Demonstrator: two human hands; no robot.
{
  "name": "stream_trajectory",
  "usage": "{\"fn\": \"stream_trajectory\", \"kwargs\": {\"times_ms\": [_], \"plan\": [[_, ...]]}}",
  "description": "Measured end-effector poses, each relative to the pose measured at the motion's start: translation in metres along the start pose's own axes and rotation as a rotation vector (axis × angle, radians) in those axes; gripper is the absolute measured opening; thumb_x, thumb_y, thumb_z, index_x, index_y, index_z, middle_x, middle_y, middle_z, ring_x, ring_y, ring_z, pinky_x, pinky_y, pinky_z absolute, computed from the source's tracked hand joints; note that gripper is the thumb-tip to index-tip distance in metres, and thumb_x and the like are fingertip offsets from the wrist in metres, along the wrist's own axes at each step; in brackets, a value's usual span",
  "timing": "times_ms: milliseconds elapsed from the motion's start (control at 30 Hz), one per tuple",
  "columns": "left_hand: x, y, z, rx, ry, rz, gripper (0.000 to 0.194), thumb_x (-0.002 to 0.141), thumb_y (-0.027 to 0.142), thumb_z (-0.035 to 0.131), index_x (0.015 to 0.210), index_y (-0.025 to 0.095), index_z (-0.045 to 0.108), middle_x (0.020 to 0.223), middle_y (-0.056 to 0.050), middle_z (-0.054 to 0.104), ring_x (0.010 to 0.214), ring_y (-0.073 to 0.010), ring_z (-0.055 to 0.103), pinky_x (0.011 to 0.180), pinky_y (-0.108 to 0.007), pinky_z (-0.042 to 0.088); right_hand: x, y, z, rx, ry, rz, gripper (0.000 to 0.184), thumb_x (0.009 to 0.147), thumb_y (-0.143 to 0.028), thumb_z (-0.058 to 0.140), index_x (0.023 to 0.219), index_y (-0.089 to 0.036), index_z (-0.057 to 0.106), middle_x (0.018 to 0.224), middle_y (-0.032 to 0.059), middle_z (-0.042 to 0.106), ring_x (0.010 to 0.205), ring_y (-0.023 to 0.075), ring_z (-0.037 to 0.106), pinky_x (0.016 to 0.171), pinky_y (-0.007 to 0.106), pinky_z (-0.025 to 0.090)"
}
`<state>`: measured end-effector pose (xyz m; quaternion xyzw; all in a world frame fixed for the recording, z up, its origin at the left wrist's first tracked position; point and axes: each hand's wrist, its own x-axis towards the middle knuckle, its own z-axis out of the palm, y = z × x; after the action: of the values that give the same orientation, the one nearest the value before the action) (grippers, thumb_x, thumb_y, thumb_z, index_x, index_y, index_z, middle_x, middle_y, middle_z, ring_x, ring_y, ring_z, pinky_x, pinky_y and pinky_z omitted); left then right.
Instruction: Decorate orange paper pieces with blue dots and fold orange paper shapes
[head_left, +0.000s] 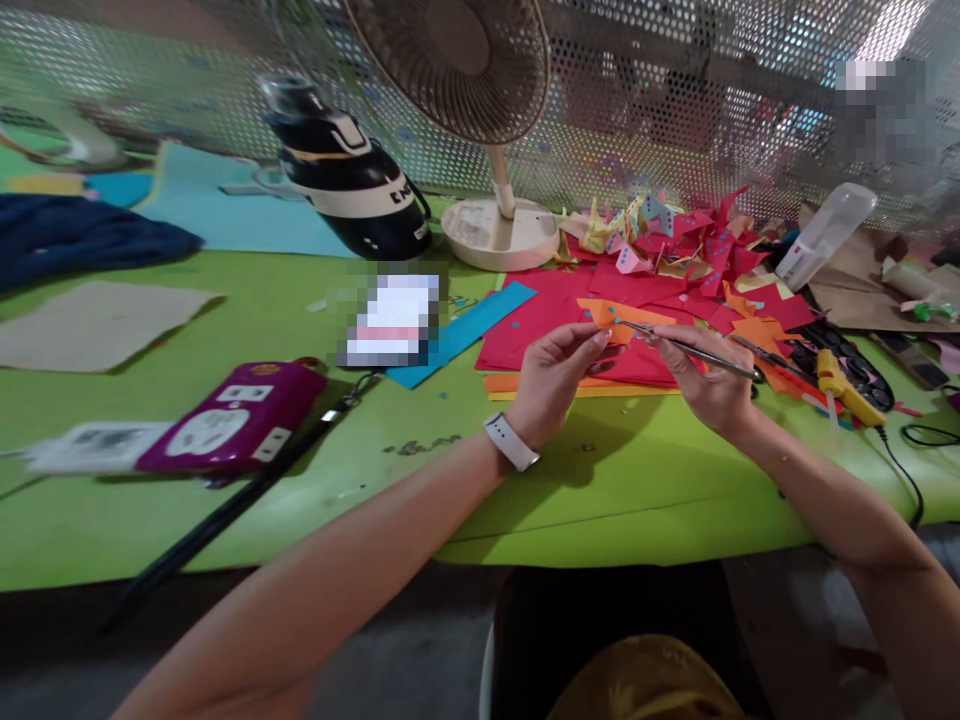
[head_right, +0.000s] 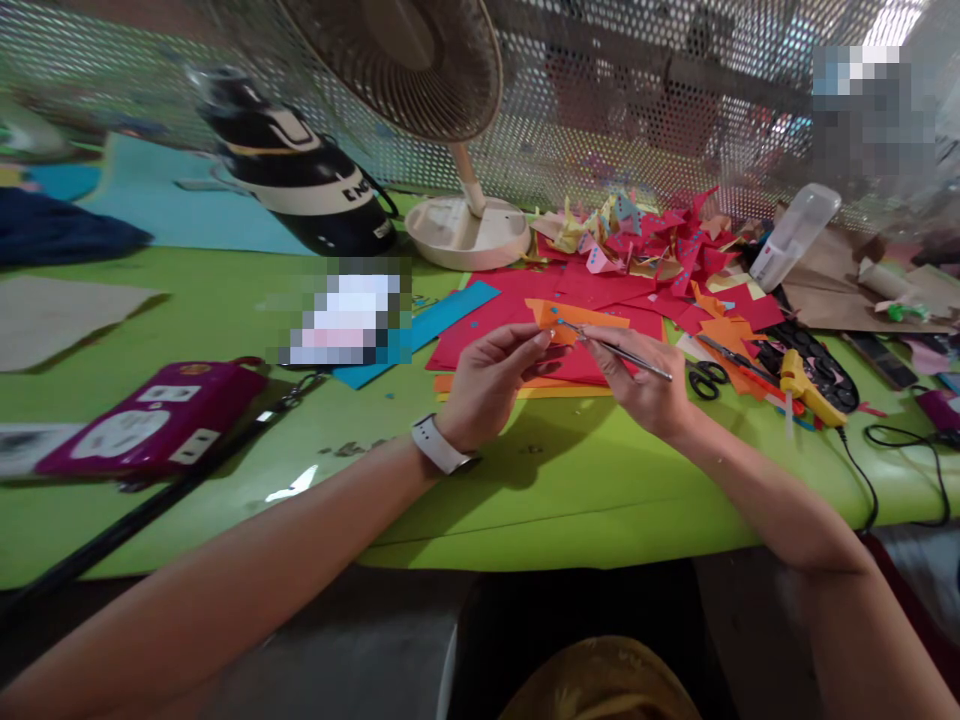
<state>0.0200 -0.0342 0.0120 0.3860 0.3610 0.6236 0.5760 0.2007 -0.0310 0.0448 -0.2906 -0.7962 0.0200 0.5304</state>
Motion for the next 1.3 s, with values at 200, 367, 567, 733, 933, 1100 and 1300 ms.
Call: {"fn": "stream_trajectory", "kwargs": {"times_ms": [200, 367, 567, 733, 933, 1100, 1300], "plan": [[0.0001, 0.0001, 0.0007, 0.014, -0.005, 0.001, 0.038, 0.062, 0.043, 0.089, 0.086, 0.018, 0.073, 0.088, -0.006, 0.078, 0.082, -0.0206, 0.076, 0.077, -0.032, 0.06, -0.002, -0.0005, 0.0007, -0.057, -0.008, 0.053, 0.015, 0.095, -0.032, 0.061, 0.097, -0.025, 0.075, 0.092, 0.0017, 0.079, 0.078, 0.0164, 0.076, 0.071, 0.027, 0.062], [0.0002, 0.0001, -0.0004, 0.019, -0.012, -0.001, 0.04, 0.062, 0.044, 0.089, 0.087, 0.017, 0.073, 0.087, -0.006, 0.078, 0.082, -0.0211, 0.076, 0.078, -0.034, 0.06, -0.0018, -0.0008, 0.0013, -0.074, -0.005, 0.052, 0.018, 0.096, -0.034, 0.06, 0.096, -0.024, 0.074, 0.089, 0.0024, 0.079, 0.076, 0.0165, 0.075, 0.07, 0.028, 0.062], [0.0002, -0.0006, -0.0009, 0.026, -0.015, -0.004, 0.04, 0.062, 0.044, 0.089, 0.087, 0.018, 0.072, 0.087, -0.005, 0.078, 0.083, -0.0218, 0.076, 0.078, -0.034, 0.06, -0.0014, -0.0018, 0.0013, -0.072, -0.012, 0.072, 0.017, 0.095, -0.034, 0.06, 0.096, -0.027, 0.075, 0.088, 0.001, 0.079, 0.075, 0.017, 0.076, 0.069, 0.029, 0.063], [0.0001, -0.0008, -0.0005, 0.021, -0.019, -0.005, 0.041, 0.061, 0.044, 0.089, 0.087, 0.017, 0.072, 0.085, -0.005, 0.077, 0.082, -0.0216, 0.076, 0.077, -0.034, 0.06, -0.0009, -0.0026, 0.0015, -0.02, -0.023, 0.095, 0.015, 0.093, -0.03, 0.061, 0.097, -0.026, 0.075, 0.09, 0.0005, 0.079, 0.076, 0.0166, 0.075, 0.071, 0.029, 0.063], [0.0004, 0.0, -0.0008, 0.014, -0.021, -0.007, 0.041, 0.06, 0.045, 0.09, 0.085, 0.018, 0.072, 0.086, -0.005, 0.078, 0.082, -0.0211, 0.076, 0.076, -0.032, 0.06, -0.0002, -0.003, 0.0001, 0.041, -0.02, 0.138, 0.015, 0.092, -0.029, 0.062, 0.099, -0.024, 0.075, 0.094, 0.0024, 0.079, 0.08, 0.0176, 0.076, 0.074, 0.032, 0.064], [0.0004, -0.0007, -0.001, 0.012, -0.019, -0.013, 0.04, 0.061, 0.044, 0.089, 0.086, 0.018, 0.072, 0.085, -0.005, 0.077, 0.08, -0.0202, 0.076, 0.076, -0.032, 0.06, 0.0, -0.0038, 0.0004, 0.031, -0.006, 0.151, 0.014, 0.092, -0.028, 0.062, 0.097, -0.025, 0.074, 0.093, 0.0017, 0.079, 0.08, 0.017, 0.076, 0.073, 0.031, 0.064], [0.0003, -0.0012, -0.0007, 0.021, -0.023, -0.011, 0.039, 0.062, 0.043, 0.089, 0.086, 0.018, 0.071, 0.087, -0.005, 0.077, 0.083, -0.0212, 0.076, 0.076, -0.033, 0.06, -0.0004, -0.0023, 0.0003, -0.006, -0.019, 0.12, 0.015, 0.093, -0.031, 0.061, 0.097, -0.025, 0.074, 0.092, 0.0015, 0.08, 0.08, 0.0168, 0.077, 0.073, 0.029, 0.064]]}}
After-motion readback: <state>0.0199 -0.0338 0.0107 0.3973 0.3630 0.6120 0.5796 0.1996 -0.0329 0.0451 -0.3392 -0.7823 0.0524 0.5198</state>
